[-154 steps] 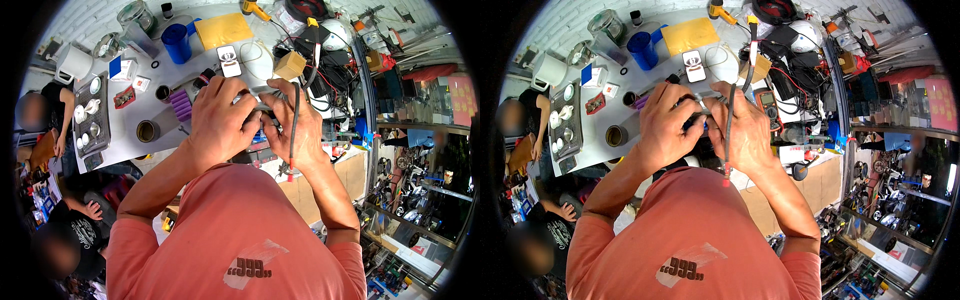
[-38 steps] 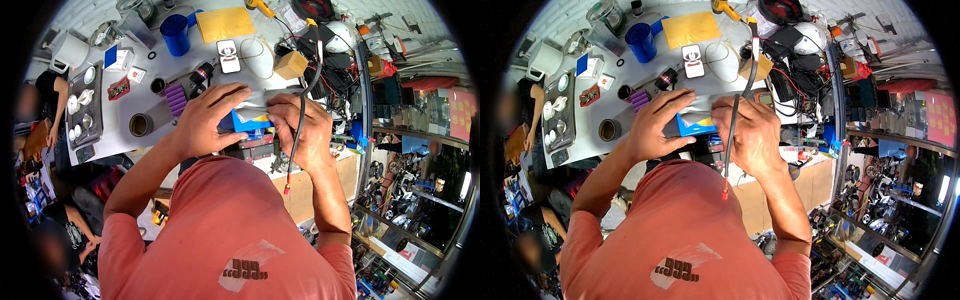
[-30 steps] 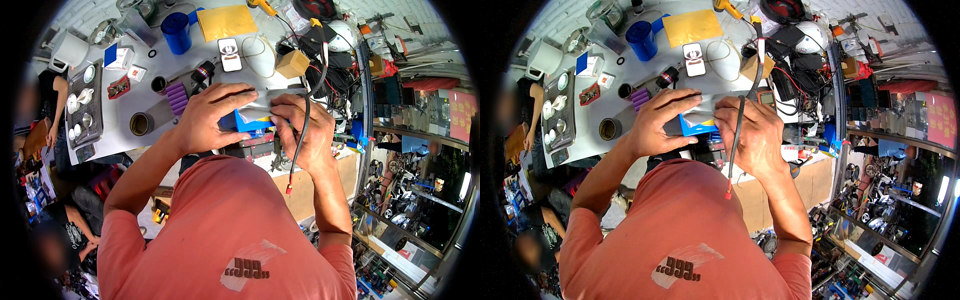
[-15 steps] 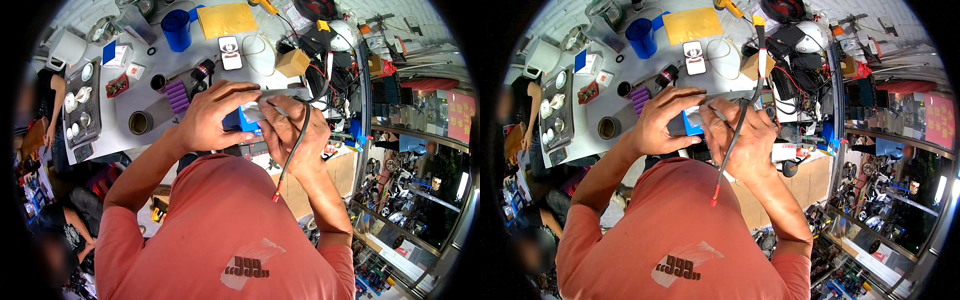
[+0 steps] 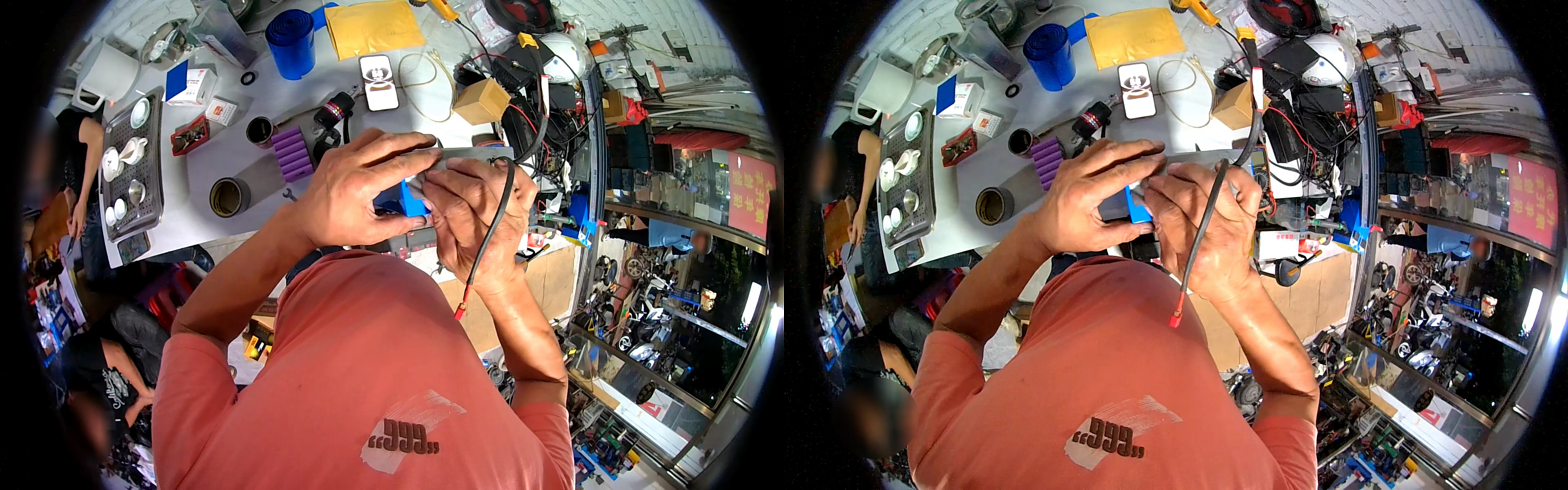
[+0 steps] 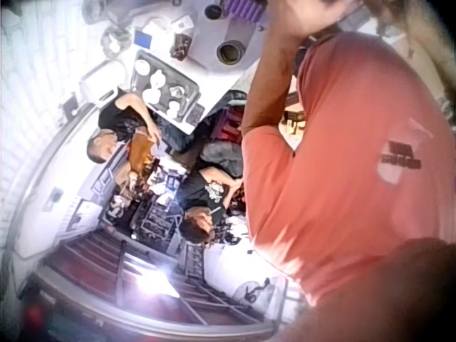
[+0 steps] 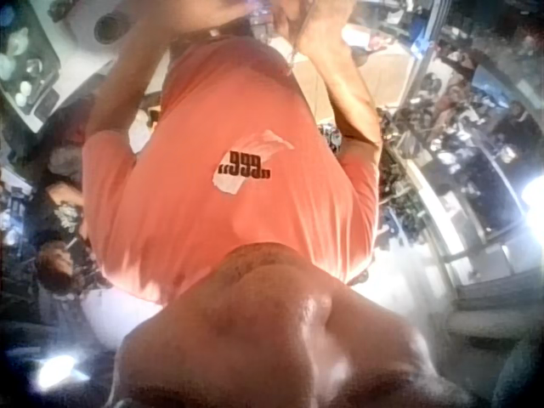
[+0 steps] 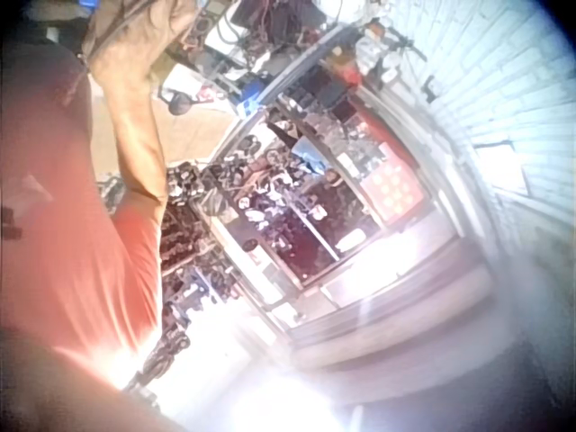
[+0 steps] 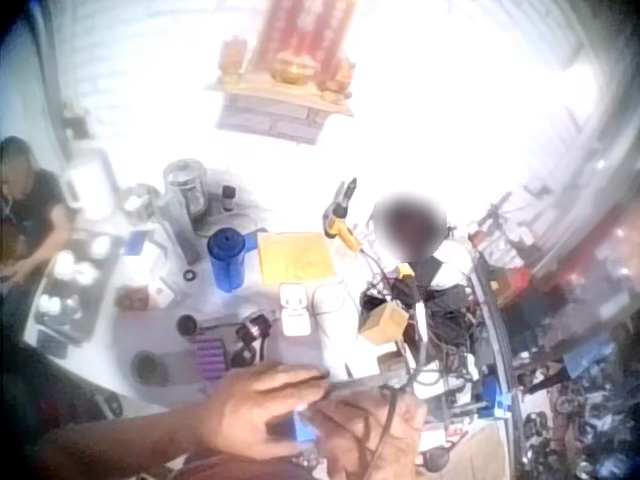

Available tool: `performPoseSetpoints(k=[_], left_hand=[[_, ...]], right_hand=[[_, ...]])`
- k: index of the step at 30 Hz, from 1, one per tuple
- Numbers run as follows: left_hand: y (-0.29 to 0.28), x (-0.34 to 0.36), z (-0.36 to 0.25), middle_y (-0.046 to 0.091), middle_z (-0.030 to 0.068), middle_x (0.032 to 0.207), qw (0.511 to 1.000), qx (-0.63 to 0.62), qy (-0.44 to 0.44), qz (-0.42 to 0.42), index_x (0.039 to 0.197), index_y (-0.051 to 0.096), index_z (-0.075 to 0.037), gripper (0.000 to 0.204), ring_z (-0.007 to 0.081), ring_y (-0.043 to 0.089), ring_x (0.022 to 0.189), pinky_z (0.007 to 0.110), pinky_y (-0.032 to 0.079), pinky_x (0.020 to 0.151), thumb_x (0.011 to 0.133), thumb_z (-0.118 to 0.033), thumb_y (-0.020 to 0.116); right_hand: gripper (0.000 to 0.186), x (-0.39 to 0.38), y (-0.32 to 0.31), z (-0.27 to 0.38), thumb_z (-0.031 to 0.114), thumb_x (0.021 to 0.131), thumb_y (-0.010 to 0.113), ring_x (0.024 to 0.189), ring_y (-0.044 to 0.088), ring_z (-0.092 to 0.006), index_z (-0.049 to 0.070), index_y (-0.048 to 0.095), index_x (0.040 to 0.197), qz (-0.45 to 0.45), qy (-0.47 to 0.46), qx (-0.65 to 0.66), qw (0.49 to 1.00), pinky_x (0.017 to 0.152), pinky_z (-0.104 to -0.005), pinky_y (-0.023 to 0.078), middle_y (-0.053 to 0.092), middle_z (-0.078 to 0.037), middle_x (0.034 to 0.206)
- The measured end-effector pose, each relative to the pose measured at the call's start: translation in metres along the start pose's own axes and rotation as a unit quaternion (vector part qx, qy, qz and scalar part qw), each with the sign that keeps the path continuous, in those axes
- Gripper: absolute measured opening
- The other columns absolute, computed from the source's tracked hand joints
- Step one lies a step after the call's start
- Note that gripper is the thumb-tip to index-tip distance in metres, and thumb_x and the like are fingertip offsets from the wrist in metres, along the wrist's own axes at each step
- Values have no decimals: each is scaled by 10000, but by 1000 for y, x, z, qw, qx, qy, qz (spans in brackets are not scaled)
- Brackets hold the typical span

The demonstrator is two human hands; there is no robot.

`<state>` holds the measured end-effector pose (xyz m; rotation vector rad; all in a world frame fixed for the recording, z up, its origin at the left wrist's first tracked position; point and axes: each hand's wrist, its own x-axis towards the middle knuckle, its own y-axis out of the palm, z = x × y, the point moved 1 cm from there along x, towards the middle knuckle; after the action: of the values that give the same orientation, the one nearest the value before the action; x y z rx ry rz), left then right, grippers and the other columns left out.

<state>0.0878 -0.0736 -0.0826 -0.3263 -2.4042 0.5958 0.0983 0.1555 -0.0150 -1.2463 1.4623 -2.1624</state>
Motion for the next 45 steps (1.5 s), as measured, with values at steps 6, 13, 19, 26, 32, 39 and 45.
performPoseSetpoints(k=[6,13,19,26,32,39,45], left_hand=[[6,-3,4,653,172,1644,1000,5,24,-11,1463,765,-36,842,396,739,1180,484,640,974,695,-269,1020],[7,1,11,677,80,1646,994,64,87,-30,1357,815,-27,657,346,688,1356,452,625,1055,787,-325,946],[3,2,8,723,40,1594,990,94,97,-27,1264,851,-21,563,345,620,1504,463,583,1123,808,-340,936],[4,1,10,778,110,1498,993,37,111,-32,1180,854,33,515,397,641,1471,483,592,1125,794,-287,970],[8,-2,7,802,127,1453,993,17,106,-53,1109,853,40,447,417,652,1454,497,599,1116,797,-258,970],[13,-7,7,812,90,1421,990,27,113,-79,1139,872,-3,502,370,668,1452,478,594,1097,709,-229,1000],[17,-8,6,830,86,1379,987,14,125,-103,1121,869,-10,461,358,680,1439,485,582,1071,730,-223,991]], right_hand=[[271,-4,2,6,166,862,866,1174,751,-218,152,883,1132,6,34,7,999,1171,-526,391,822,33,1206],[248,-3,5,9,174,872,858,1205,720,-242,121,878,1114,7,55,41,998,1172,-553,382,806,2,1193],[255,-2,8,11,182,860,863,1214,673,-282,138,876,1110,-5,76,43,996,1079,-532,397,774,-16,1193],[265,-5,10,10,154,837,886,1131,660,-309,152,863,1101,-32,81,55,995,1014,-505,395,725,-29,1150],[243,-11,16,8,130,837,903,1097,655,-313,132,829,1069,-48,101,90,990,994,-510,398,716,-42,1159],[252,-6,13,9,129,821,913,1113,659,-328,124,800,1046,-39,102,85,990,995,-509,405,717,-53,1193],[306,-1,6,9,122,805,930,1169,671,-348,118,764,1061,-22,111,81,990,1027,-521,425,729,-81,1241]])
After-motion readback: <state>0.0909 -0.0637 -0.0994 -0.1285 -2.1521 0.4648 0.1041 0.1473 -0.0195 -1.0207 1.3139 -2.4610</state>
